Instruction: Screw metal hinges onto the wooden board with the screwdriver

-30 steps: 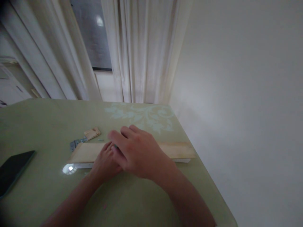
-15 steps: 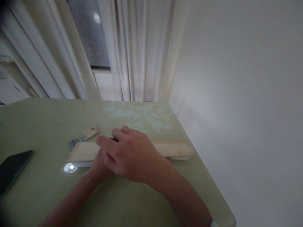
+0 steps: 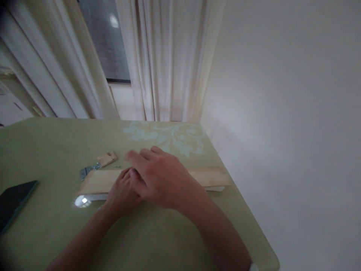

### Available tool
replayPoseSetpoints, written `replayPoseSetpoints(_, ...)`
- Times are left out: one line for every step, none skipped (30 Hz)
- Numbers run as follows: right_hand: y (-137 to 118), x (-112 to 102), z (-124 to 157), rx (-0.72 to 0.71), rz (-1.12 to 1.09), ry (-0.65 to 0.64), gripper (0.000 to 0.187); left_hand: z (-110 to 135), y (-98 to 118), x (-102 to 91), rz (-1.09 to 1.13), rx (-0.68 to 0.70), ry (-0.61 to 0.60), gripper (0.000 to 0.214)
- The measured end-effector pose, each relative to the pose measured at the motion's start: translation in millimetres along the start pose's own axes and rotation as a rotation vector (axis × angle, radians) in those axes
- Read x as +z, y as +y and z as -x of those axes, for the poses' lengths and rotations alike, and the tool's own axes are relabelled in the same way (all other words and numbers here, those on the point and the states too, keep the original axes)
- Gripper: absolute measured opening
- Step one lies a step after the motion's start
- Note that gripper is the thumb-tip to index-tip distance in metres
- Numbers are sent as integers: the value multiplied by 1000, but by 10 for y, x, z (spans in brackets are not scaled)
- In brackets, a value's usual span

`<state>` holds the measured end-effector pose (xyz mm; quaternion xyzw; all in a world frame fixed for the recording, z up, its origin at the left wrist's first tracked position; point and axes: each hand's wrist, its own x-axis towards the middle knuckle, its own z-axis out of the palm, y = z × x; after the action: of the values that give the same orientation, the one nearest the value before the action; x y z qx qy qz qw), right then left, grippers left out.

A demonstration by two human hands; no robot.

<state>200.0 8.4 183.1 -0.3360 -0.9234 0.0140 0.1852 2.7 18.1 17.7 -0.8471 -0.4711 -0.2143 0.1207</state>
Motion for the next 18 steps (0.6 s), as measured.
replayPoseSetpoints(24, 12, -14, 95, 41, 17, 30, -7, 2, -12, 1, 5, -1, 46)
replayPoseSetpoints(55, 23, -32, 207, 100, 34, 39, -16, 6, -28, 3, 7, -6, 48)
replayPoseSetpoints(87, 33, -50, 315, 162, 46, 49, -26, 10, -46, 6, 8, -15, 51)
replayPoseSetpoints(114, 40, -66, 394, 212, 52, 56, -34, 13, -60, 10, 9, -25, 53)
replayPoseSetpoints(130, 42, -76, 426, 236, 52, 56, -39, 16, -69, 13, 10, -37, 54)
replayPoseSetpoints(133, 39, -78, 402, 228, 50, 50, -40, 17, -69, 16, 9, -44, 54)
replayPoseSetpoints(121, 32, -71, 330, 190, 46, 41, -36, 16, -60, 15, 6, -44, 53)
replayPoseSetpoints(97, 22, -56, 228, 132, 38, 32, -29, 13, -44, 10, 2, -39, 51)
replayPoseSetpoints(66, 12, -36, 114, 67, 27, 24, -19, 9, -24, 5, -1, -32, 48)
replayPoseSetpoints(35, 3, -14, 10, 8, 14, 20, -8, 5, -2, 1, -2, -26, 44)
replayPoseSetpoints(9, -3, 7, -66, -41, 0, 19, 2, 1, 16, -1, -3, -19, 39)
replayPoseSetpoints(-6, -6, 23, -99, -71, -10, 21, 9, -1, 29, 0, -3, -13, 36)
replayPoseSetpoints(-9, -4, 32, -84, -76, -12, 23, 12, -3, 32, 3, -1, -12, 34)
replayPoseSetpoints(2, 2, 32, -23, -52, -6, 26, 12, -2, 28, 8, 1, -14, 35)
replayPoseSetpoints(22, 10, 25, 74, 1, 7, 31, 9, -1, 17, 13, 1, -17, 39)
replayPoseSetpoints(48, 18, 13, 186, 69, 22, 39, 4, 1, 2, 19, 0, -17, 43)
replayPoseSetpoints(74, 24, -2, 286, 136, 33, 46, -2, 3, -13, 26, 2, -15, 48)
replayPoseSetpoints(94, 28, -14, 348, 183, 39, 48, -7, 4, -25, 35, 8, -9, 50)
